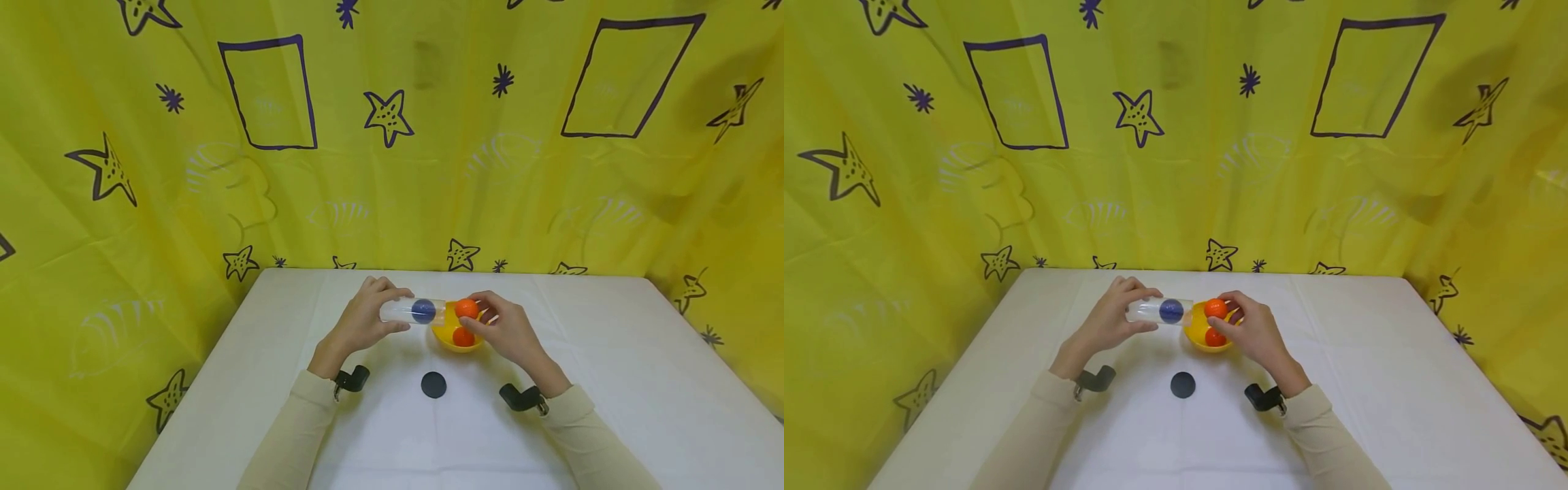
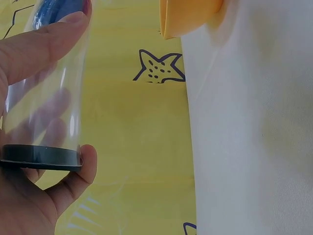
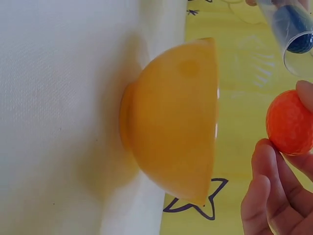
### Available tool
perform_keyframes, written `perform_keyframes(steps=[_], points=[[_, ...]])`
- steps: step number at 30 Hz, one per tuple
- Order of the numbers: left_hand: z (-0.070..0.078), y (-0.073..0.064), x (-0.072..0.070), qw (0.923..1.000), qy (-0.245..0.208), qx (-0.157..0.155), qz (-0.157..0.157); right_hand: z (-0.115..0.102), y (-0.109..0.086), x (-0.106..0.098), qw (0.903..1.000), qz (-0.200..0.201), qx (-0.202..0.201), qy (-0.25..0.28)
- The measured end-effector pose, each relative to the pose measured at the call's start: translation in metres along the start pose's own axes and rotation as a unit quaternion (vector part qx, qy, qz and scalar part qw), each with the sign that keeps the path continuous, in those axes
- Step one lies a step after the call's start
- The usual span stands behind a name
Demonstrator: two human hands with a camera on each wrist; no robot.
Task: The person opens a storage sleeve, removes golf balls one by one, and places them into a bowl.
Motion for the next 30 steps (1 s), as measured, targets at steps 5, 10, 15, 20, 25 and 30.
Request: perform_keyframes(steps=[5,10,15,20,25,30], points=[[0.0,0.0,0.0,1.0,0.002,-0.003,-0.001,0.005,0.001,-0.002,0.9998,0.011,0.017,-0.005],[0.001,-0.001,0.0,1.0,-0.005,-0.004,-0.003,0.013,0.002,-0.002,0.9993,0.011,0.033,-0.01],[0.001,-0.001,-0.001,1.0,0.001,-0.002,-0.002,0.02,0.003,-0.002,0.9992,0.013,0.037,-0.012],[0.0,0.0,0.0,1.0,0.0,0.001,0.0,0.024,0.004,-0.002,0.999,0.009,0.042,-0.016],[0.0,0.0,-0.001,1.0,0.003,0.002,0.0,0.028,0.004,-0.001,0.9987,0.007,0.045,-0.025],[0.001,-0.001,-0.001,1.0,0.006,0.001,0.002,0.031,0.005,0.001,0.9984,0.003,0.049,-0.028]])
Point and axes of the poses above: each hand's wrist, its own y-axis towards the middle knuckle, its own x-axis out of the palm, z = x × y, the point moved 5 cm from there along y, towards the middle knuckle, and after that the axes turned 9 degrees about -z, right-handed, at the moved point
